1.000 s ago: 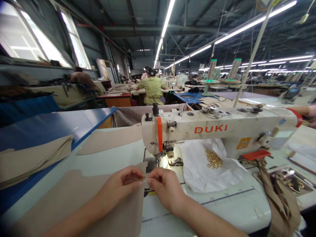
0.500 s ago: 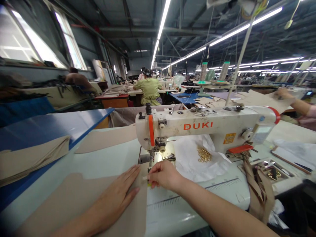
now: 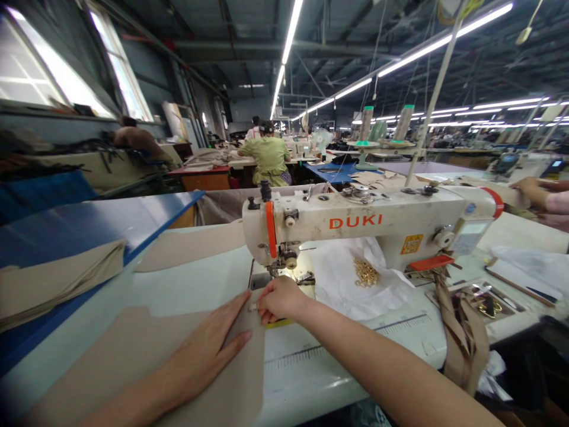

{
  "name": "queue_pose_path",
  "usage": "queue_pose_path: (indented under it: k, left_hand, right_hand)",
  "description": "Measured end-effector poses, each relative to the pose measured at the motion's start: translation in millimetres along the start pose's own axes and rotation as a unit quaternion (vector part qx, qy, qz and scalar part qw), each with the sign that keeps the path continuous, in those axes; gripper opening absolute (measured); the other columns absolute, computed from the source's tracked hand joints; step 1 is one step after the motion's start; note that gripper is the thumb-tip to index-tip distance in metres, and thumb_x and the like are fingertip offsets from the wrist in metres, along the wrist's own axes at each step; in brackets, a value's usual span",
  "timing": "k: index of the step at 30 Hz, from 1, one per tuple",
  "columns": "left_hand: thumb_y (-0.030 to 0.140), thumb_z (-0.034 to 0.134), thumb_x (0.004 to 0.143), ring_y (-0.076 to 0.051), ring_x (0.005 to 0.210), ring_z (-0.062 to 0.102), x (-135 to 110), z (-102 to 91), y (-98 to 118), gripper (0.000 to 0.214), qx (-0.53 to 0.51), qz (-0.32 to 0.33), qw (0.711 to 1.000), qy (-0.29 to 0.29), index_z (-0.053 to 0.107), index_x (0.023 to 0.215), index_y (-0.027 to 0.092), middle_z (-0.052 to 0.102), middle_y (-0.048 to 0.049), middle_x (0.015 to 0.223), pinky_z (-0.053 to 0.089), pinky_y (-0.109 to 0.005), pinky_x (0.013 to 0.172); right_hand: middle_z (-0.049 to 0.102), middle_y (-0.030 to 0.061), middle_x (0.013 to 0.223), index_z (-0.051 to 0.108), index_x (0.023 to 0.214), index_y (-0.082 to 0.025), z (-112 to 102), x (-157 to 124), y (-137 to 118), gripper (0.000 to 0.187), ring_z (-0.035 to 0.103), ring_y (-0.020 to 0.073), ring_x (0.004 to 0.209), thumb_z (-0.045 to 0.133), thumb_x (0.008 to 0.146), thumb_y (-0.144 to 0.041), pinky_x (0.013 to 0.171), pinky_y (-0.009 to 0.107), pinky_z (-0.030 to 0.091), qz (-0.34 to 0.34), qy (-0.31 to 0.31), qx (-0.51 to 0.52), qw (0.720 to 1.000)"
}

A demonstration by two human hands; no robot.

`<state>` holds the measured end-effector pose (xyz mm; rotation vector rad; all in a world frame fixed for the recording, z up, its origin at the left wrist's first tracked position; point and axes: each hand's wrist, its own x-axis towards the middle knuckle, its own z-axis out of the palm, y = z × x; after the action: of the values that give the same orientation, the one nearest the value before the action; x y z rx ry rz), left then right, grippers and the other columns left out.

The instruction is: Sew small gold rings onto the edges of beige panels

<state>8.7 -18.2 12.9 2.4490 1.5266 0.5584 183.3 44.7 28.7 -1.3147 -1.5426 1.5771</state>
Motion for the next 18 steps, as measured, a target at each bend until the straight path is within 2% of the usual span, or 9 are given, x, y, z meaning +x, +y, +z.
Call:
queue_pose_path:
  k: [5, 8, 11, 13, 18]
  left_hand:
    - [0.036, 0.049, 0.086, -0.030, 0.124, 0.047, 2, 3.6, -6, 0.051, 0.003, 0.023, 1.000, 0.007, 0.047, 0.132, 0.015, 0.049, -0.0141, 0.137, 0.039, -0.047, 0.104]
    - [0.034, 0.050, 0.085, -0.029, 0.121, 0.050, 9, 2.8, -2, 0.041, -0.001, 0.029, 0.999, 0.035, 0.057, 0.121, 0.015, 0.053, -0.0137, 0.133, 0.041, -0.046, 0.102]
    - [0.025, 0.050, 0.083, -0.025, 0.105, 0.059, 22, 0.8, 7, 0.024, -0.021, 0.053, 0.996, 0.073, 0.065, 0.101, 0.018, 0.065, -0.0109, 0.111, 0.048, -0.040, 0.093]
    - [0.018, 0.050, 0.080, -0.022, 0.092, 0.061, 31, 0.1, 13, 0.018, -0.037, 0.073, 0.994, 0.078, 0.065, 0.088, 0.020, 0.067, -0.0073, 0.094, 0.050, -0.035, 0.085]
    - [0.012, 0.047, 0.075, -0.020, 0.079, 0.060, 40, 0.5, 12, 0.018, -0.034, 0.064, 0.995, 0.071, 0.062, 0.081, 0.020, 0.065, -0.0047, 0.078, 0.049, -0.031, 0.073]
  right_hand:
    - [0.054, -0.0037, 0.038, 0.053, 0.046, -0.017, -1, -1, -1, 0.021, 0.053, 0.0091, 0.036, 0.063, 0.063, -0.009, 0.037, 0.016, 0.041, 0.045, -0.005, -0.034, 0.998]
    - [0.054, -0.0032, 0.038, 0.053, 0.046, -0.017, 0, -1, -3, 0.022, 0.053, 0.0093, 0.035, 0.062, 0.063, -0.008, 0.037, 0.017, 0.042, 0.051, -0.002, -0.047, 0.998]
    - [0.053, -0.0035, 0.038, 0.053, 0.046, -0.017, 0, 0, -3, 0.022, 0.052, 0.0093, 0.034, 0.061, 0.064, -0.008, 0.037, 0.017, 0.043, 0.053, 0.001, -0.057, 0.997]
    - [0.052, -0.0039, 0.036, 0.054, 0.047, -0.017, 0, 1, -2, 0.020, 0.052, 0.0097, 0.033, 0.062, 0.064, -0.009, 0.038, 0.018, 0.044, 0.054, 0.000, -0.062, 0.997]
    - [0.051, -0.0049, 0.035, 0.056, 0.049, -0.018, -1, 6, 2, 0.017, 0.053, 0.0104, 0.033, 0.062, 0.062, -0.009, 0.038, 0.018, 0.044, 0.027, 0.004, -0.051, 0.998]
